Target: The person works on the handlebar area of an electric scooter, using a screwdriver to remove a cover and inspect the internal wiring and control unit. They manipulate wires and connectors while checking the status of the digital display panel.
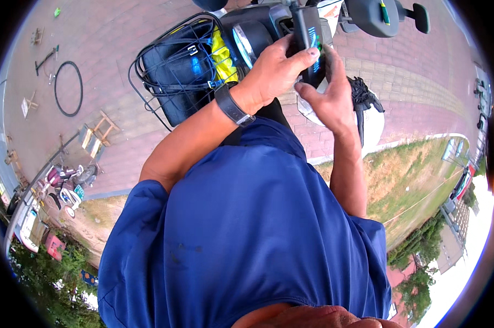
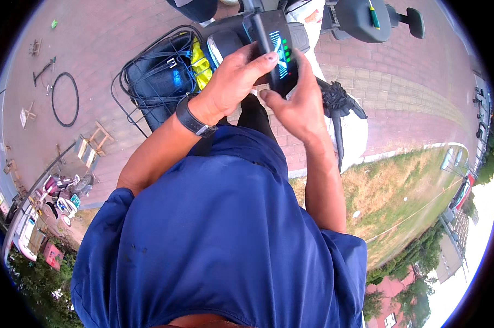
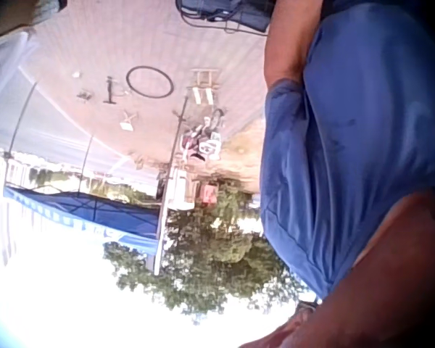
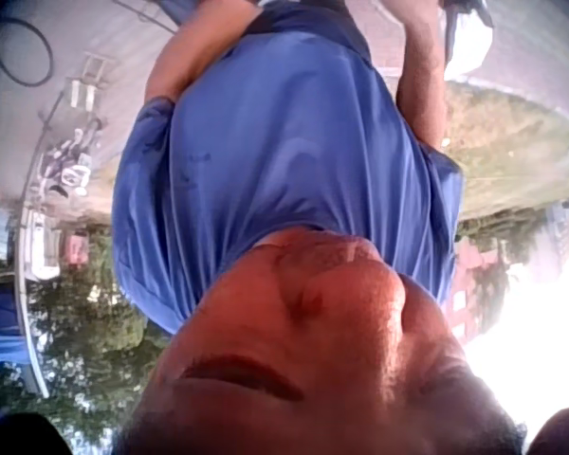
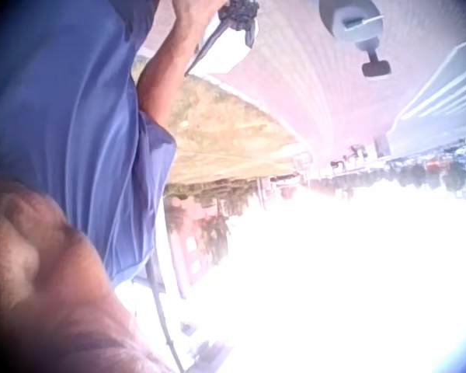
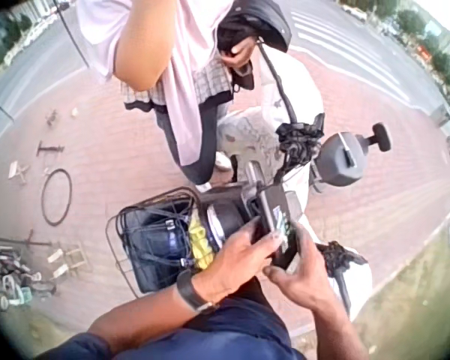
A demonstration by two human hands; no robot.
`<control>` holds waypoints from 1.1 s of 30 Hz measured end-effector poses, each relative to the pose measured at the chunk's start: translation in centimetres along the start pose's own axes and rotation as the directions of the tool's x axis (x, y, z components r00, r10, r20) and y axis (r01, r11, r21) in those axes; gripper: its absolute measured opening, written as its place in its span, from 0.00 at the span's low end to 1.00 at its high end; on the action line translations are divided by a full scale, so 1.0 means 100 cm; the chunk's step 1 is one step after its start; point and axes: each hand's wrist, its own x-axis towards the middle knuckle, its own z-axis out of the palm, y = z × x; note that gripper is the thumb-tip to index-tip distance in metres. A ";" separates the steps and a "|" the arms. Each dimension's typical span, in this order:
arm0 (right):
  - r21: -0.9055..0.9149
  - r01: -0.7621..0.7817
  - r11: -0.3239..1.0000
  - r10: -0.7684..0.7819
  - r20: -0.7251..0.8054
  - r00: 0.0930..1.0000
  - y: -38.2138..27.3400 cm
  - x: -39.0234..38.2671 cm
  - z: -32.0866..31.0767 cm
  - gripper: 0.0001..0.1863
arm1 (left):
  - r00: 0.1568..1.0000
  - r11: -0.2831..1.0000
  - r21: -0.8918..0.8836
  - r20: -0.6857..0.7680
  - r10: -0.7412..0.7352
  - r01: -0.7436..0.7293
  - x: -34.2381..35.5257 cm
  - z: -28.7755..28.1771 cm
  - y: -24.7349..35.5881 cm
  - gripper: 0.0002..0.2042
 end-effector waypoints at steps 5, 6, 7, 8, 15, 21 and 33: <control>0.374 -0.108 0.921 0.056 0.147 0.988 0.011 0.005 -0.016 0.49 | 0.999 0.964 -0.261 0.013 -0.041 0.043 -0.007 -0.016 -0.012 0.24; 0.407 -0.129 0.904 0.067 0.164 0.984 0.006 0.006 -0.018 0.49 | 0.998 0.950 -0.307 0.000 -0.057 0.054 -0.006 -0.020 -0.020 0.24; 0.439 -0.151 0.885 0.078 0.181 0.980 0.002 0.006 -0.020 0.49 | 0.997 0.946 -0.317 -0.022 -0.080 0.069 -0.005 -0.022 -0.027 0.24; 0.470 -0.174 0.866 0.088 0.198 0.976 -0.001 0.006 -0.020 0.49 | 0.996 0.954 -0.291 -0.037 -0.084 0.070 -0.004 -0.024 -0.034 0.24; 0.520 -0.168 0.838 0.069 0.203 0.977 0.005 0.007 -0.023 0.47 | 0.997 0.980 -0.194 -0.059 -0.042 0.030 0.006 -0.024 -0.060 0.20; 0.526 -0.214 0.823 0.089 0.252 0.964 0.009 0.011 -0.030 0.46 | 0.998 0.979 -0.202 -0.065 0.019 -0.031 0.024 -0.022 -0.065 0.17; 0.558 -0.264 0.787 0.112 0.291 0.950 0.018 0.014 -0.038 0.44 | 0.996 0.928 -0.373 -0.069 -0.052 0.022 0.033 -0.022 -0.069 0.14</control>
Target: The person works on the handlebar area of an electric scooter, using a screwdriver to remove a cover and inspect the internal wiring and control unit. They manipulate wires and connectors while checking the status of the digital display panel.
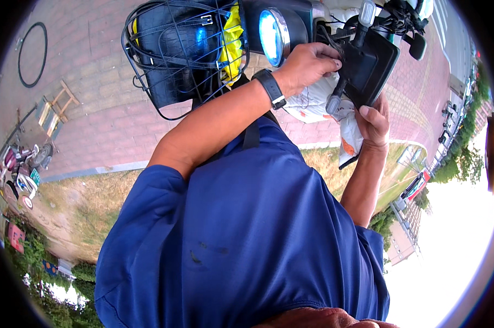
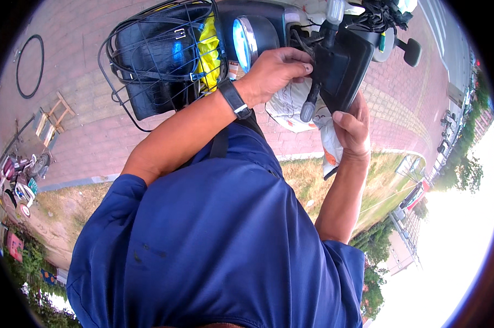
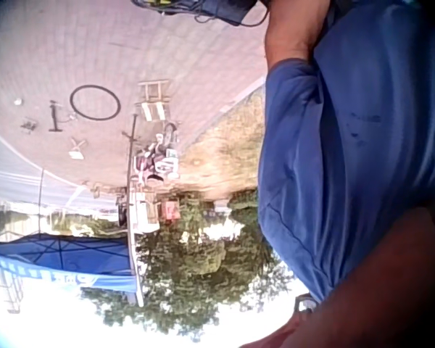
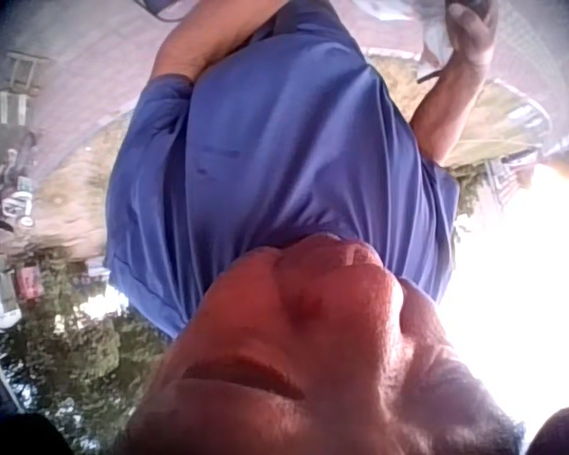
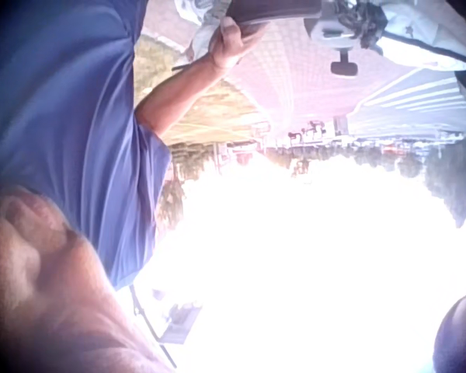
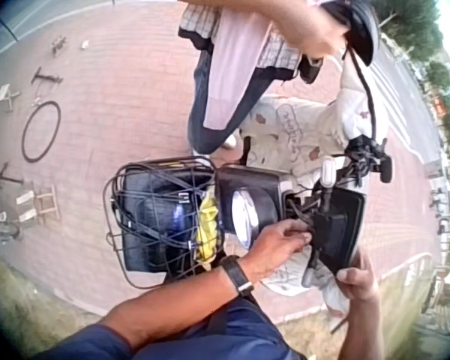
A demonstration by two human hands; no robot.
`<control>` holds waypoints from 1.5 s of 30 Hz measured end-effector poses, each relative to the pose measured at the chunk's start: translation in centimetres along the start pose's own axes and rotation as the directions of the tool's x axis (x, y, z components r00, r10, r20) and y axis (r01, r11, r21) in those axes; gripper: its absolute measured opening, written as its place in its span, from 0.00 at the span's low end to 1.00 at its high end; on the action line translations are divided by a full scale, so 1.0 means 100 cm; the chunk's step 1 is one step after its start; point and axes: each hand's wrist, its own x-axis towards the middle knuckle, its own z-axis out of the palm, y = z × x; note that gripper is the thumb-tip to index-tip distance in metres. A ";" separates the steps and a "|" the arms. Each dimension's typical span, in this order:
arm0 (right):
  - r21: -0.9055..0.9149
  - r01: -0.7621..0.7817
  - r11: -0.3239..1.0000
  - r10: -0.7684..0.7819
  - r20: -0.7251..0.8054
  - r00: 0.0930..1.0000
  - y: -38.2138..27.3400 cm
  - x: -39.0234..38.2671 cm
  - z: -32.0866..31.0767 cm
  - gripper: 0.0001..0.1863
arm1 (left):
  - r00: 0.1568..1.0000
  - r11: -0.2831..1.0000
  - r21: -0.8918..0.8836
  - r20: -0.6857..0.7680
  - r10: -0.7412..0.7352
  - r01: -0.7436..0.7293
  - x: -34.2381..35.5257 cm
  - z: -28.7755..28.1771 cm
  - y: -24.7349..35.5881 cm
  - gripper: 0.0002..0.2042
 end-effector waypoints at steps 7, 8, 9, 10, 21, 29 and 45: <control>0.051 -0.003 0.999 0.004 -0.026 1.000 0.002 0.001 -0.002 0.44 | 0.999 0.989 -0.146 -0.008 -0.039 0.038 -0.001 0.002 -0.002 0.13; 0.056 -0.003 0.998 0.005 -0.028 1.000 0.002 0.001 -0.002 0.44 | 0.999 0.992 -0.122 -0.010 -0.043 0.041 -0.001 0.002 -0.002 0.13; 0.052 -0.007 0.999 0.009 -0.030 1.000 0.002 0.000 -0.002 0.44 | 0.999 0.994 -0.096 -0.010 -0.048 0.046 -0.002 0.002 0.001 0.13; 0.049 -0.011 0.999 0.012 -0.031 0.999 0.002 -0.001 -0.001 0.44 | 0.999 0.996 -0.069 -0.011 -0.052 0.052 -0.003 0.002 0.002 0.14; -0.588 0.148 0.795 -0.261 -0.111 0.959 0.014 -0.010 0.050 0.50 | 0.974 0.999 0.012 0.221 0.045 -0.049 -0.038 0.013 0.044 0.34; -0.781 0.268 0.564 -0.486 -0.052 0.872 0.036 -0.016 0.065 0.53 | 0.996 0.988 -0.130 0.035 -0.078 0.082 -0.036 -0.004 0.027 0.19; 0.143 0.216 0.966 -0.187 -0.190 0.964 0.101 -0.001 0.036 0.37 | 0.970 0.971 -0.055 0.090 -0.225 0.231 -0.025 -0.008 0.058 0.49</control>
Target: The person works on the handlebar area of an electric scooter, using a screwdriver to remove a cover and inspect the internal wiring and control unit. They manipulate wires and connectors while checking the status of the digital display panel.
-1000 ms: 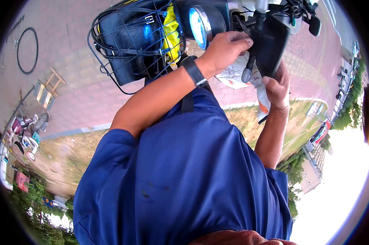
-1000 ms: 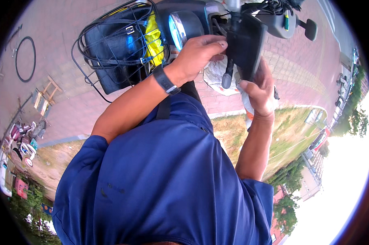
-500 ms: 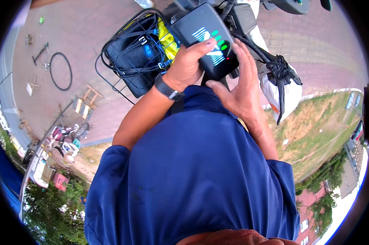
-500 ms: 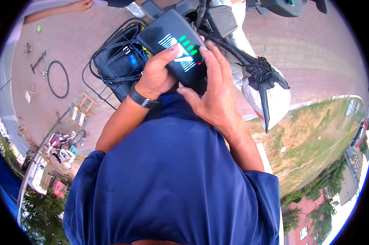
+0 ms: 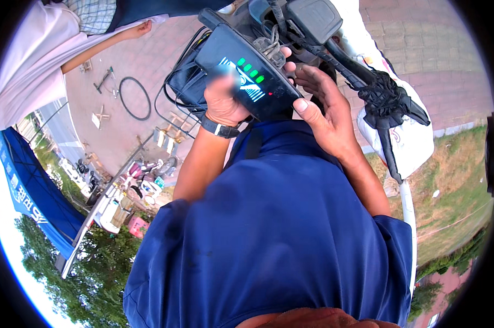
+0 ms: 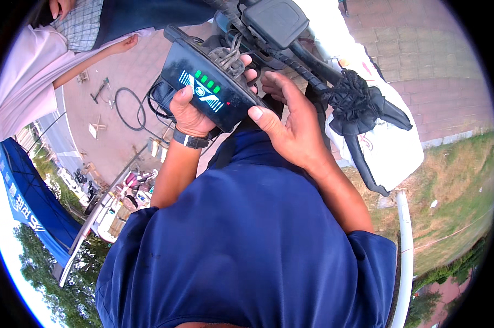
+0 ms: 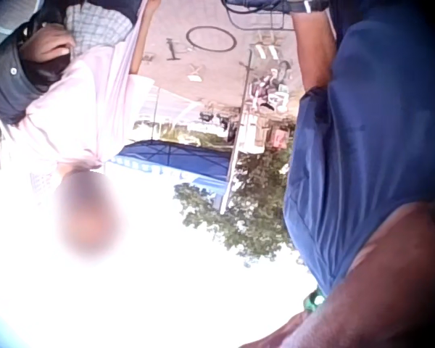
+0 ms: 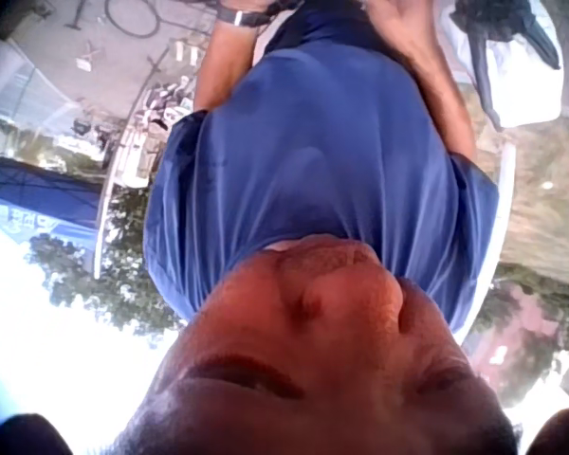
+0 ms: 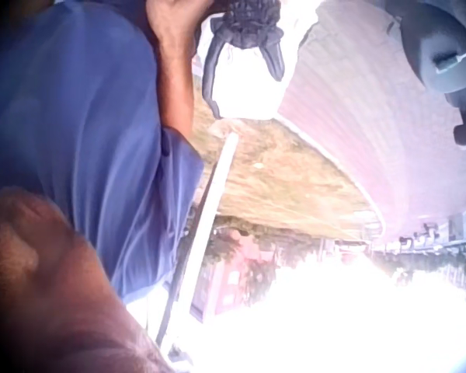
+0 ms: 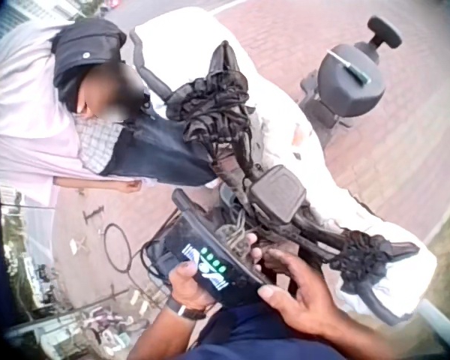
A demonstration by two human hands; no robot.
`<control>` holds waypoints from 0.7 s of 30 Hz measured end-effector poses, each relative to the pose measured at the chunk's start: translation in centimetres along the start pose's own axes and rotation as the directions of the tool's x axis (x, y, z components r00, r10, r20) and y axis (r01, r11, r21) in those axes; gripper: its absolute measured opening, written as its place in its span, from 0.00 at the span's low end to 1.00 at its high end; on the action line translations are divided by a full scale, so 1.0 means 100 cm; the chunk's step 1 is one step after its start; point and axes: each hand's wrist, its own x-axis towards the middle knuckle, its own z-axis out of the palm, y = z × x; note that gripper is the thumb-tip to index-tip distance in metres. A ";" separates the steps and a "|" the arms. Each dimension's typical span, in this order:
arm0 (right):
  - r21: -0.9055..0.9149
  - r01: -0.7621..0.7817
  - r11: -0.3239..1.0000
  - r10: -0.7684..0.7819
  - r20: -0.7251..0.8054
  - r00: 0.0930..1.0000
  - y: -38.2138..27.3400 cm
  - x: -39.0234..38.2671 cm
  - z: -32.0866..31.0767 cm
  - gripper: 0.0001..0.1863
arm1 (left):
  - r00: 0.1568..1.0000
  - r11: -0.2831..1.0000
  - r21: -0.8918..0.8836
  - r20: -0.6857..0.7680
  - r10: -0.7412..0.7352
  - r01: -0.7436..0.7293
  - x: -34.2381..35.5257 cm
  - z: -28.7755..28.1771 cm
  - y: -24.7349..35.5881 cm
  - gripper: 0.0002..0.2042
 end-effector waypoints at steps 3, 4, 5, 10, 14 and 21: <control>0.110 -0.025 0.994 0.023 0.022 0.999 0.008 0.005 -0.001 0.31 | 0.999 0.998 -0.057 0.049 0.022 -0.020 0.002 -0.005 -0.001 0.37; 0.166 -0.046 0.985 0.043 0.023 0.999 0.007 0.007 0.001 0.30 | 0.999 0.999 -0.048 0.040 0.018 -0.016 0.002 -0.006 0.000 0.38; 0.220 -0.066 0.973 0.062 0.025 0.998 0.005 0.010 0.002 0.29 | 0.998 0.999 -0.041 0.065 0.012 -0.009 0.002 -0.007 0.001 0.40; 0.306 -0.089 0.948 0.090 0.012 0.996 0.001 0.026 0.008 0.20 | 0.998 0.998 0.037 -0.042 -0.053 0.054 -0.001 -0.010 0.006 0.48; 0.281 -0.195 0.940 0.228 -0.088 0.970 -0.002 0.036 0.017 0.17 | 0.988 0.998 0.037 -0.153 -0.034 0.040 -0.013 -0.029 0.004 0.42; 0.158 -0.123 0.980 0.138 -0.090 0.986 0.007 0.044 0.020 0.13 | 0.982 0.999 -0.004 -0.185 -0.040 0.040 -0.019 -0.038 0.010 0.33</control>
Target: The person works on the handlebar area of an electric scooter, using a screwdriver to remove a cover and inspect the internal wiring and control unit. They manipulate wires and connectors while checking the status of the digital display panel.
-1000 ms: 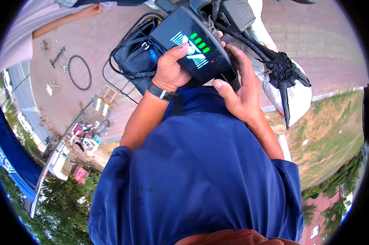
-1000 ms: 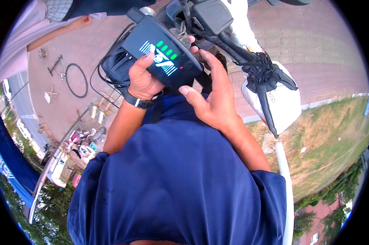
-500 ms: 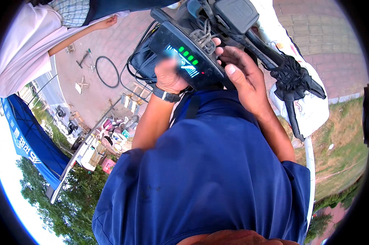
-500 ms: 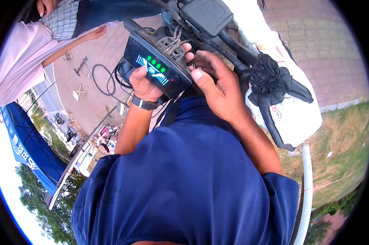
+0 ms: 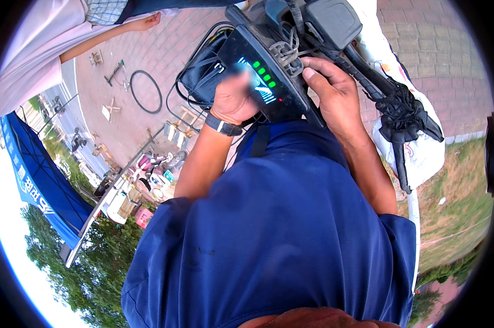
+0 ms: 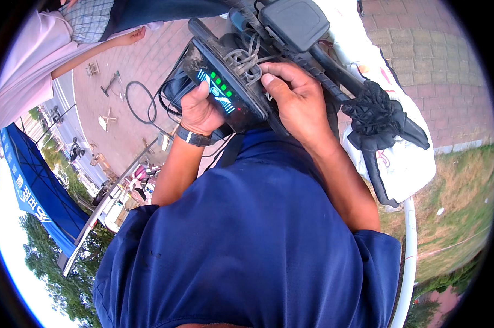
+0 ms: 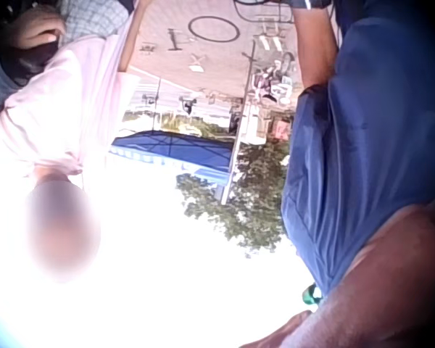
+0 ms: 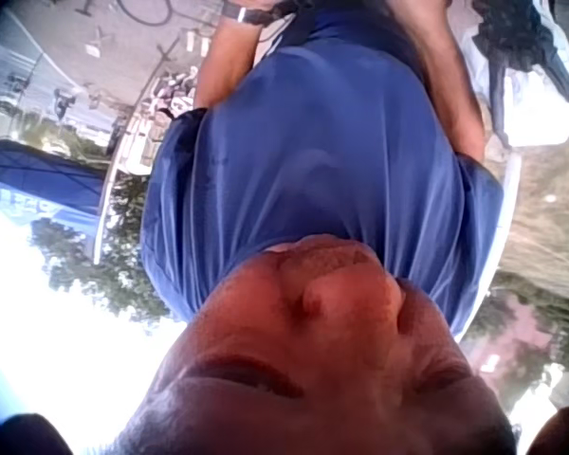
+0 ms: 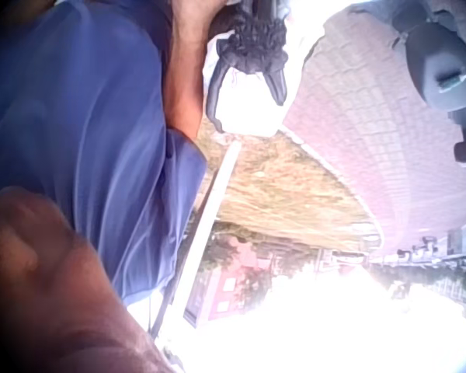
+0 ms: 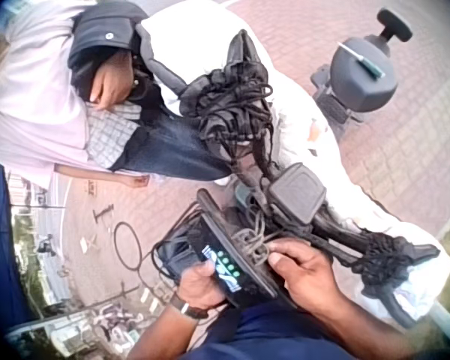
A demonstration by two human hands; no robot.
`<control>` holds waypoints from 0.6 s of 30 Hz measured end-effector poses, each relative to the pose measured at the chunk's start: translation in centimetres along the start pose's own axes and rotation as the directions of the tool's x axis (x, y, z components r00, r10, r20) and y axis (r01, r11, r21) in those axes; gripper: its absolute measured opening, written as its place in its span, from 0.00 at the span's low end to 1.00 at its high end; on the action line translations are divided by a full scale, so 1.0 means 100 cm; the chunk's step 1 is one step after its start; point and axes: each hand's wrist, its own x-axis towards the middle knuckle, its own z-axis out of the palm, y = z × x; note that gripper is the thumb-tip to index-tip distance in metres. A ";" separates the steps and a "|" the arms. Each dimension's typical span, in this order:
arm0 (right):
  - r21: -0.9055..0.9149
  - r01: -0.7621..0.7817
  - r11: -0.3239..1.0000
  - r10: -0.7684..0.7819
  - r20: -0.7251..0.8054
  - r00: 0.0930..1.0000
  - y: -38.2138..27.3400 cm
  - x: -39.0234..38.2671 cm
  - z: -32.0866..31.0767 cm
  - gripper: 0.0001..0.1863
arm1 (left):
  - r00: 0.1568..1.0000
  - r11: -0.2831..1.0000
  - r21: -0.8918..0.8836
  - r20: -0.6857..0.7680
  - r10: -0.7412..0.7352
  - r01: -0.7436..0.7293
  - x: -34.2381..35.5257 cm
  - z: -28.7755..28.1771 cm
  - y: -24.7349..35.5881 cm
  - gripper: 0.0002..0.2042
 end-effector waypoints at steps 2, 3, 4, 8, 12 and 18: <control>0.063 -0.017 0.998 0.017 0.002 1.000 0.003 0.001 0.001 0.12 | 1.000 1.000 -0.024 0.012 0.001 0.000 0.000 -0.007 -0.002 0.32; 0.095 -0.027 0.995 0.027 0.003 1.000 0.004 0.000 0.002 0.12 | 1.000 0.998 -0.060 0.027 -0.008 0.010 0.000 -0.007 -0.002 0.29; 0.094 -0.018 0.995 0.017 0.012 1.000 0.005 0.000 0.002 0.12 | 0.999 0.995 -0.096 0.043 -0.017 0.021 0.000 -0.007 -0.001 0.27; 0.073 0.025 0.997 -0.027 0.026 0.999 0.006 -0.001 0.002 0.12 | 0.998 0.998 -0.059 0.055 -0.020 0.023 -0.003 -0.014 -0.002 0.28; 0.042 0.049 0.998 -0.049 0.005 0.999 0.010 -0.002 0.002 0.12 | 0.999 1.000 -0.024 0.030 -0.016 0.016 -0.002 -0.019 -0.003 0.30; 0.060 0.005 0.998 -0.006 0.007 1.000 0.007 -0.004 0.000 0.13 | 0.994 0.992 -0.117 0.104 -0.044 0.056 0.001 -0.016 -0.002 0.20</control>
